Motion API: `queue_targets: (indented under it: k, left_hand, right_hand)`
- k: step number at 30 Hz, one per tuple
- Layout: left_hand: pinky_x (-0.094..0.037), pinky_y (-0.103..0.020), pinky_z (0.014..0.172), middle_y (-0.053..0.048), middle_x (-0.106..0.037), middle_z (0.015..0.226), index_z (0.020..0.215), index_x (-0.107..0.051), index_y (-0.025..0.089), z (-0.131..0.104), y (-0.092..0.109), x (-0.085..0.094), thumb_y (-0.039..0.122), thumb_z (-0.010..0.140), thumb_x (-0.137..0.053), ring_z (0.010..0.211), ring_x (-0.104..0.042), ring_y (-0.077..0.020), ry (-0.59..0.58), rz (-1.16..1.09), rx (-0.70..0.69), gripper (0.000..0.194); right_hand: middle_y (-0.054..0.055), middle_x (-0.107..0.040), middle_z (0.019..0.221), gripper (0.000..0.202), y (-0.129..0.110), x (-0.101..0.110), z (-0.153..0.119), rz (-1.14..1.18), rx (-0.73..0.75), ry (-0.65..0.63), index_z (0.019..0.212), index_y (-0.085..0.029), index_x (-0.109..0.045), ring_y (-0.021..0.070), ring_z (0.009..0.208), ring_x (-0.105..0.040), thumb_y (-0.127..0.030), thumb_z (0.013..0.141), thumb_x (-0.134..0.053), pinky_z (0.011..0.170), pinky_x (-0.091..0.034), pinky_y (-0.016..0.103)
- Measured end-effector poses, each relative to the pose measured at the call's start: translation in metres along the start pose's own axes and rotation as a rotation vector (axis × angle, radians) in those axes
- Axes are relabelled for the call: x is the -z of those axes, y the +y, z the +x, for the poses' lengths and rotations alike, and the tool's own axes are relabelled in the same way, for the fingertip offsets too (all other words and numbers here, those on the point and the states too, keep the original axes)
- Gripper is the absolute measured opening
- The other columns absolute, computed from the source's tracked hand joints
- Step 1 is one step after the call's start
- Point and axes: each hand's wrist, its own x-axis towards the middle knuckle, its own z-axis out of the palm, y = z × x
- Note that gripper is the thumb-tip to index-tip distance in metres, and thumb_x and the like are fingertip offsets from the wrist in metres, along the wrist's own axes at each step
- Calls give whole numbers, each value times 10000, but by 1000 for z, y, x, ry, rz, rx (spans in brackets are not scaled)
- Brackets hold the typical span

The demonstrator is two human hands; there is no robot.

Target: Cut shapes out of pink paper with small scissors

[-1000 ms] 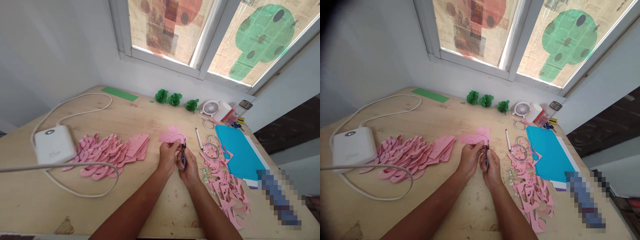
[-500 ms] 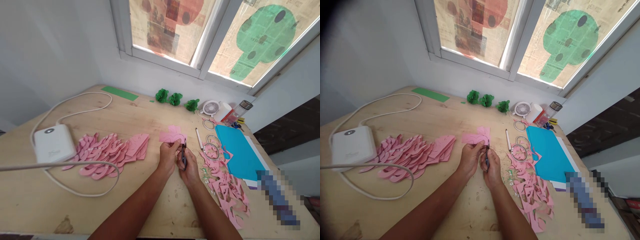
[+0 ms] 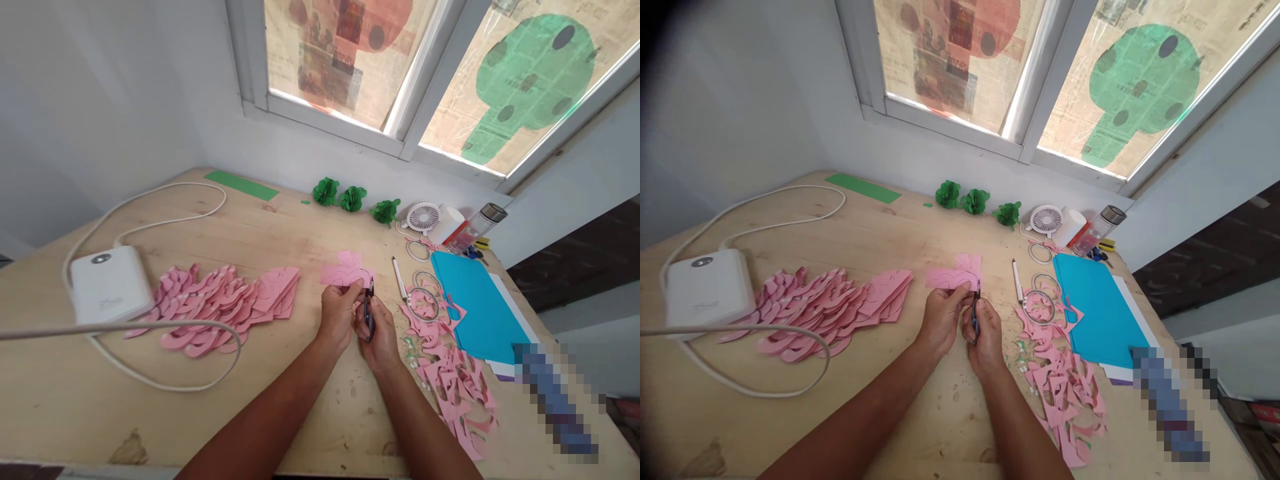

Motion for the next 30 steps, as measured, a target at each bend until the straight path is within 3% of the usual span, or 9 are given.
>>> queue_targets:
  k: [13, 30]
  left_hand:
    - [-360, -211, 393, -19, -592, 503, 577, -596, 112, -2, 2, -1, 298, 546, -728, 395, -495, -99, -14, -15, 7, 231]
    - [-431, -235, 539, -22, -606, 564, 611, -618, 106, 3, -2, 4, 277, 569, -723, 515, -550, -112, -17, -21, -24, 205]
  right_hand:
    - [-45, -501, 534, 273, 2, 1, 0, -16, 10, -4, 653, -155, -526, 21, 345, -274, -388, 774, -602, 342, -169, 177]
    - [-58, -466, 526, 254, -1, -2, -1, -22, 11, 15, 678, -153, -537, 16, 349, -257, -379, 771, -609, 344, -139, 178]
